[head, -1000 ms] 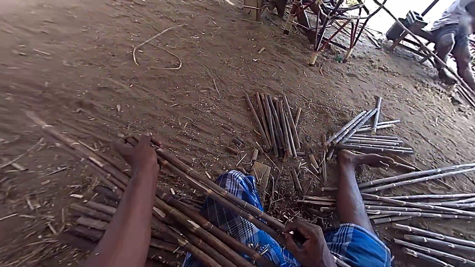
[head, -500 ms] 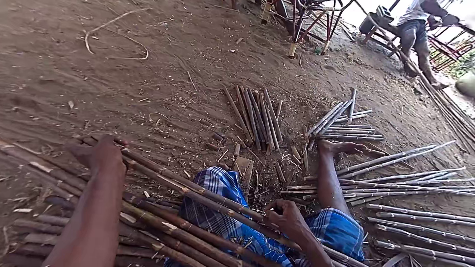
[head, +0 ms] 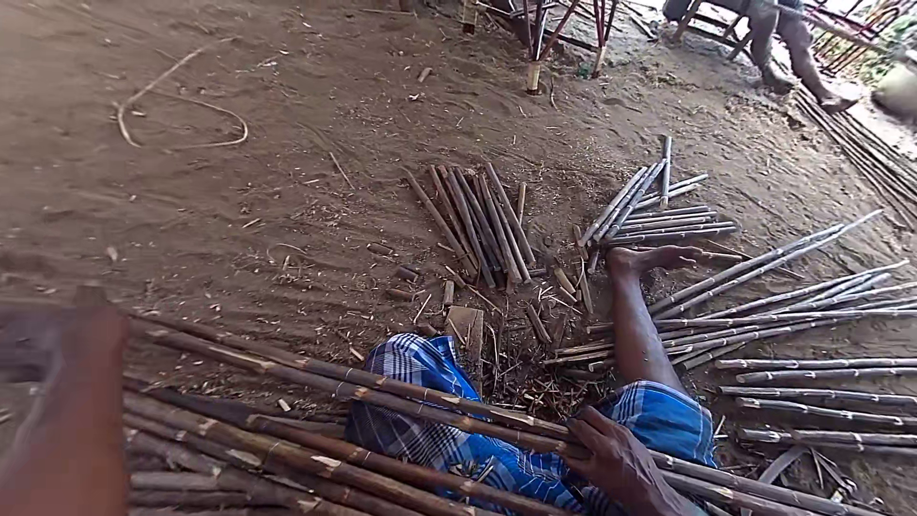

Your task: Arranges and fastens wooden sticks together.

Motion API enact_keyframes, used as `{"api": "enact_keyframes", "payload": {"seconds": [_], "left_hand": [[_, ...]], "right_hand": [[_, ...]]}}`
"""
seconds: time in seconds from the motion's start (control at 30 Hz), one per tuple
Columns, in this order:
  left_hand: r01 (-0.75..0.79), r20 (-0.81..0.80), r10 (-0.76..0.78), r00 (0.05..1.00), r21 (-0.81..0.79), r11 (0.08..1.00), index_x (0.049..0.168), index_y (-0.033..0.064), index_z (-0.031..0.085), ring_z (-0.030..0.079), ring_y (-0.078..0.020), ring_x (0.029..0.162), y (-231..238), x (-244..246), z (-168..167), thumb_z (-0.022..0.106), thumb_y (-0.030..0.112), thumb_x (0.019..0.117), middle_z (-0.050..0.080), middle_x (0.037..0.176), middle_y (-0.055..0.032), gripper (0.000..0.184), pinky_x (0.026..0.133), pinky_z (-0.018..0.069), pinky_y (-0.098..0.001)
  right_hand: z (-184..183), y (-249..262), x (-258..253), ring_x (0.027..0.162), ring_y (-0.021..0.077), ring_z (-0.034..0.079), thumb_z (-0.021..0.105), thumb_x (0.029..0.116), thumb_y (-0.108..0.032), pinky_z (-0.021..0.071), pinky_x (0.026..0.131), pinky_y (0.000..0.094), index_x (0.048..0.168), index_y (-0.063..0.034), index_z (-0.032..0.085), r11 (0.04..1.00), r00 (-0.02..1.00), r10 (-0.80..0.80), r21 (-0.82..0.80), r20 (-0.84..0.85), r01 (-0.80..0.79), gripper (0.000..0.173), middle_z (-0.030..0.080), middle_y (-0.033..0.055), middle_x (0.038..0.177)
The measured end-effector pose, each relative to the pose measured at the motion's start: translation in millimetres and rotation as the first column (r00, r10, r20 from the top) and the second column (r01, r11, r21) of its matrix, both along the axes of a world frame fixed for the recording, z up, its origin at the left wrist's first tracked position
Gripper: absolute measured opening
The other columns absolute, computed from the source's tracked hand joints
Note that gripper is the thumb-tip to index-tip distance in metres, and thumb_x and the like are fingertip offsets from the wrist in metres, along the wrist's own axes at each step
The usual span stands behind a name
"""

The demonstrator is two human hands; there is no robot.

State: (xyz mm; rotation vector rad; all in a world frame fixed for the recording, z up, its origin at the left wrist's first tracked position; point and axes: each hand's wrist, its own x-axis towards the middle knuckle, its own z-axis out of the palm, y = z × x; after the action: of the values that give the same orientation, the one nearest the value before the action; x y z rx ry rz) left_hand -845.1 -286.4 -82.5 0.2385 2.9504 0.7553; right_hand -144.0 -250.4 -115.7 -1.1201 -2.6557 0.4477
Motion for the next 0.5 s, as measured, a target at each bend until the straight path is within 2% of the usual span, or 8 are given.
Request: {"api": "enact_keyframes", "payload": {"seconds": [0.07,0.1,0.17,0.23,0.27,0.33,0.4,0.5], "left_hand": [[0.335,-0.13,-0.321,0.938,0.105,0.936,0.158,-0.005,0.023,0.028,-0.053,0.148,7,83,39,0.048,0.064,0.0983,0.028,0.159,-0.0369,0.095,0.118,0.0232,-0.0695],[0.591,-0.164,-0.571,0.805,0.121,0.798,0.154,-0.0061,0.03,0.033,-0.0572,0.143,9,140,59,0.057,0.055,0.0973,0.032,0.154,-0.0391,0.088,0.113,0.0284,-0.073],[0.946,-0.126,-0.938,0.323,0.078,0.315,0.148,0.006,0.047,0.049,-0.0439,0.135,10,248,59,0.077,0.055,0.0844,0.051,0.146,-0.0233,0.085,0.11,0.0414,-0.065],[0.988,-0.044,-0.988,-0.148,-0.047,-0.146,0.149,0.0206,0.052,0.053,-0.0239,0.136,12,330,27,0.067,0.077,0.0797,0.058,0.146,-0.0031,0.091,0.114,0.0423,-0.0516],[0.962,-0.005,-0.963,-0.27,-0.043,-0.269,0.149,0.0224,0.053,0.056,-0.0214,0.133,14,352,9,0.063,0.076,0.0837,0.061,0.143,-0.0012,0.085,0.113,0.043,-0.0497],[0.931,0.0,-0.931,-0.366,0.001,-0.366,0.143,0.0245,0.059,0.064,-0.0197,0.119,14,367,-20,0.063,0.061,0.0937,0.068,0.129,-0.0005,0.061,0.102,0.049,-0.0473],[0.93,-0.019,-0.93,-0.366,0.002,-0.366,0.137,0.026,0.063,0.066,-0.0175,0.112,13,368,-29,0.063,0.053,0.0974,0.071,0.122,0.002,0.048,0.099,0.0508,-0.0444],[0.935,-0.011,-0.935,-0.354,0.012,-0.354,0.136,0.0273,0.063,0.066,-0.0158,0.11,8,361,-28,0.06,0.055,0.0987,0.07,0.12,0.0035,0.047,0.097,0.0494,-0.0418]], "right_hand": [[0,4,-5,0.076,0.0178,0.069,0.074,0.0877,-0.048,0.0609,0.064,0.0361,0.103,-0.0157,0.071,1.0,0.999,-0.014,-0.02,0.035,0.014,0.035,0.067,0.0049,0.092],[2,7,-7,0.076,0.0177,0.069,0.074,0.0878,-0.048,0.0609,0.064,0.0363,0.102,-0.0157,0.071,0.999,0.999,-0.022,-0.046,0.048,0.024,0.035,0.066,0.0048,0.092],[4,10,-11,0.078,0.0175,0.069,0.074,0.0889,-0.049,0.0611,0.066,0.0368,0.1,-0.0153,0.071,0.994,0.998,-0.023,-0.106,0.052,0.028,0.036,0.067,0.005,0.093],[6,15,-13,0.078,0.0175,0.069,0.076,0.0876,-0.047,0.0615,0.067,0.0372,0.099,-0.0142,0.072,0.991,1.0,-0.015,-0.133,0.026,0.018,0.035,0.068,0.0056,0.095],[5,16,-13,0.078,0.0165,0.069,0.076,0.0872,-0.047,0.0612,0.066,0.0363,0.098,-0.0142,0.072,0.99,1.0,-0.014,-0.137,0.019,0.016,0.035,0.068,0.0051,0.095],[5,15,-9,0.079,0.015,0.069,0.076,0.0862,-0.052,0.061,0.068,0.0353,0.099,-0.0148,0.072,0.985,0.999,-0.029,-0.168,0.016,0.031,0.04,0.068,0.0041,0.095],[14,15,-9,0.087,0.0143,0.068,0.074,0.0869,-0.059,0.0611,0.076,0.0359,0.109,-0.0147,0.073,0.967,0.997,-0.067,-0.247,-0.038,0.056,0.05,0.069,0.0044,0.101],[22,20,-33,0.086,0.0049,0.067,0.059,0.1003,-0.033,0.0592,0.075,0.0268,0.111,-0.0175,0.076,0.955,0.946,-0.123,-0.295,-0.298,0.031,0.026,0.07,-0.0022,0.099]]}}
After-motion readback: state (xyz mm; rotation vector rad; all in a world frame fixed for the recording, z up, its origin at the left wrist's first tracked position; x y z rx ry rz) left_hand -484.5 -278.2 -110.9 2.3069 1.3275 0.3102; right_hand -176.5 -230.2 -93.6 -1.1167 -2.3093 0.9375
